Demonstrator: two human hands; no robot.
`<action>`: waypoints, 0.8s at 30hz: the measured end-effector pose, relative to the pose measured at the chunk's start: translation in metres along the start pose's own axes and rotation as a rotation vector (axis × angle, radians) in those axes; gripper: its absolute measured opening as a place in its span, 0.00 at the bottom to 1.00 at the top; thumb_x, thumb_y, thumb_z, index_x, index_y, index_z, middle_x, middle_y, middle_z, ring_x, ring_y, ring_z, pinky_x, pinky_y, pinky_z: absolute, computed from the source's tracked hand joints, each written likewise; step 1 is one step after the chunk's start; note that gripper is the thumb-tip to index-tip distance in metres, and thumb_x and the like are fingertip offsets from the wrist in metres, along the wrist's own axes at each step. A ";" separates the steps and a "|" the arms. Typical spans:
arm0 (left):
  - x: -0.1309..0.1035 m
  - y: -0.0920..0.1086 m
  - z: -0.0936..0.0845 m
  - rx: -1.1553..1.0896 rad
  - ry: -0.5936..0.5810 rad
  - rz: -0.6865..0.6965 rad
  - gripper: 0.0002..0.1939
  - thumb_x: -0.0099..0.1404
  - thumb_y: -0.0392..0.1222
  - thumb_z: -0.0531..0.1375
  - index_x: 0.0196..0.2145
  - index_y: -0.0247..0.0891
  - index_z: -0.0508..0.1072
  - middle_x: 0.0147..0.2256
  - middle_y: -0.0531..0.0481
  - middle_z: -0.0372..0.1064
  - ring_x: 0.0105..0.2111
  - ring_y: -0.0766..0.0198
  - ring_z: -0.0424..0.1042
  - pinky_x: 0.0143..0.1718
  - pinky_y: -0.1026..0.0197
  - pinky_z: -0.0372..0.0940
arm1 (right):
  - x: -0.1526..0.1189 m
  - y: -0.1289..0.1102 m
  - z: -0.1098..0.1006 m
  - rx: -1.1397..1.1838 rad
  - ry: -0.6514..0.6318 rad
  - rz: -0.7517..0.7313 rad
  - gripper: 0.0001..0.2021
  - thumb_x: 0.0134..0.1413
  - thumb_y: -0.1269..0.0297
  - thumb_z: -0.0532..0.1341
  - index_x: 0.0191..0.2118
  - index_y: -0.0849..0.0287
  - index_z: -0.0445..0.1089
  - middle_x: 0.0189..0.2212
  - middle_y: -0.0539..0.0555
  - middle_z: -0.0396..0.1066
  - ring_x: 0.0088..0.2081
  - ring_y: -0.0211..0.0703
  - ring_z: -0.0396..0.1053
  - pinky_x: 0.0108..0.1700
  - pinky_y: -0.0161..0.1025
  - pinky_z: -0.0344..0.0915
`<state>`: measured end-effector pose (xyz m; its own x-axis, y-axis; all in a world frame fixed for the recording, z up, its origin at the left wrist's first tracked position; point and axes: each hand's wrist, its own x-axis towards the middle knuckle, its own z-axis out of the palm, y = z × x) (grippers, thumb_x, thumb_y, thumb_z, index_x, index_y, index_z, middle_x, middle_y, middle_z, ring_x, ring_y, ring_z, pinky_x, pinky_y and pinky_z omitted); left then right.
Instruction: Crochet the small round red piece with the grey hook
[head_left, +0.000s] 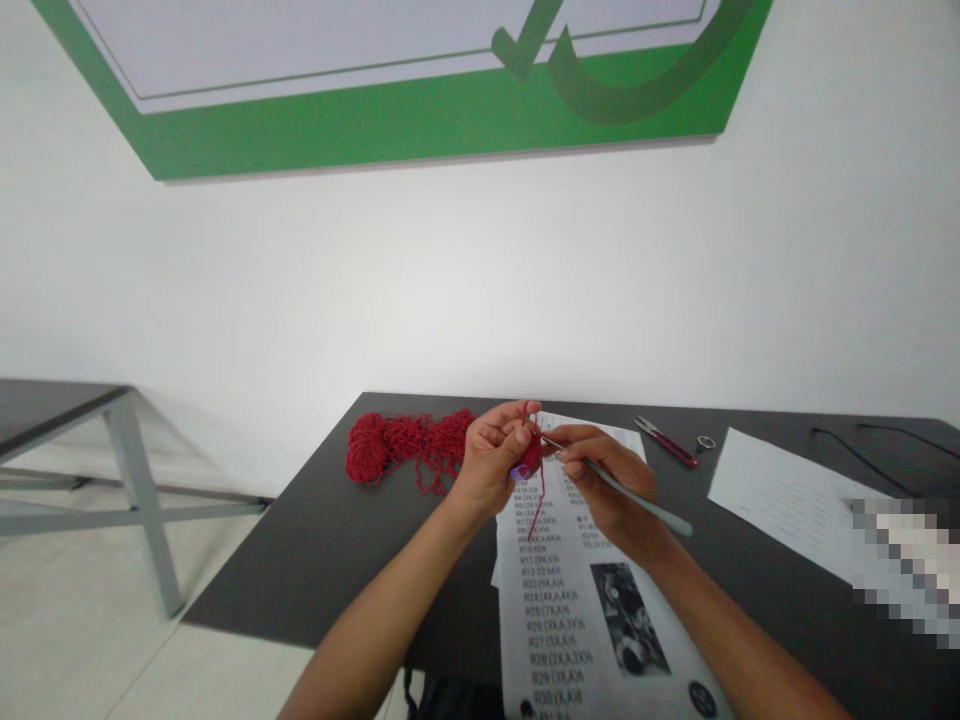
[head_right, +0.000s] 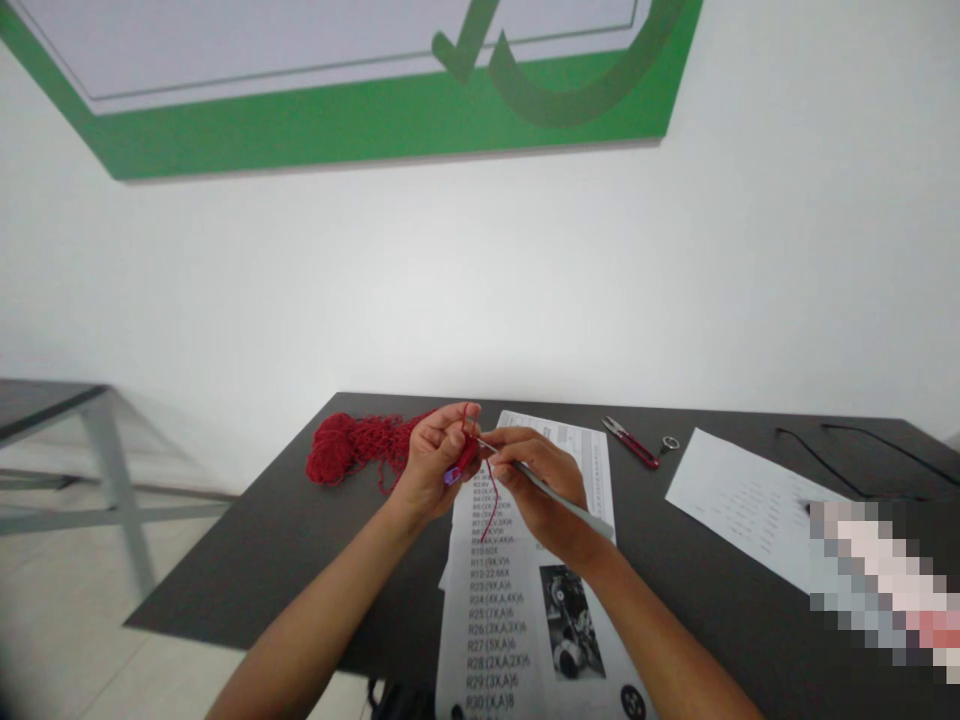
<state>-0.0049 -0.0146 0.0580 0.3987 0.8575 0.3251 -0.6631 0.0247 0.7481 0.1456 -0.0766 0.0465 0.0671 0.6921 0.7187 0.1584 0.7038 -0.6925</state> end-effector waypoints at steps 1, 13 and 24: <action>0.000 0.001 0.000 -0.001 -0.002 -0.001 0.22 0.53 0.49 0.77 0.42 0.35 0.81 0.24 0.54 0.72 0.16 0.76 0.60 0.15 0.71 0.55 | 0.000 -0.002 0.000 0.001 0.005 0.017 0.07 0.66 0.55 0.65 0.38 0.49 0.77 0.46 0.53 0.83 0.48 0.48 0.80 0.49 0.46 0.76; 0.000 0.003 -0.005 -0.058 0.027 -0.094 0.24 0.50 0.51 0.79 0.40 0.36 0.80 0.27 0.52 0.74 0.20 0.72 0.69 0.19 0.71 0.59 | -0.005 0.001 0.001 0.155 -0.016 0.158 0.06 0.66 0.55 0.65 0.40 0.50 0.75 0.50 0.55 0.83 0.49 0.53 0.81 0.53 0.53 0.76; 0.001 0.005 0.004 -0.179 0.028 -0.145 0.24 0.45 0.51 0.81 0.34 0.37 0.79 0.24 0.55 0.72 0.19 0.73 0.64 0.21 0.69 0.62 | -0.005 0.003 0.006 0.316 -0.001 0.230 0.06 0.63 0.56 0.67 0.39 0.51 0.76 0.50 0.55 0.83 0.43 0.50 0.83 0.52 0.53 0.77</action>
<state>-0.0056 -0.0151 0.0644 0.4822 0.8520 0.2038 -0.7027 0.2372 0.6708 0.1401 -0.0769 0.0408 0.0645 0.8379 0.5421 -0.1716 0.5444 -0.8211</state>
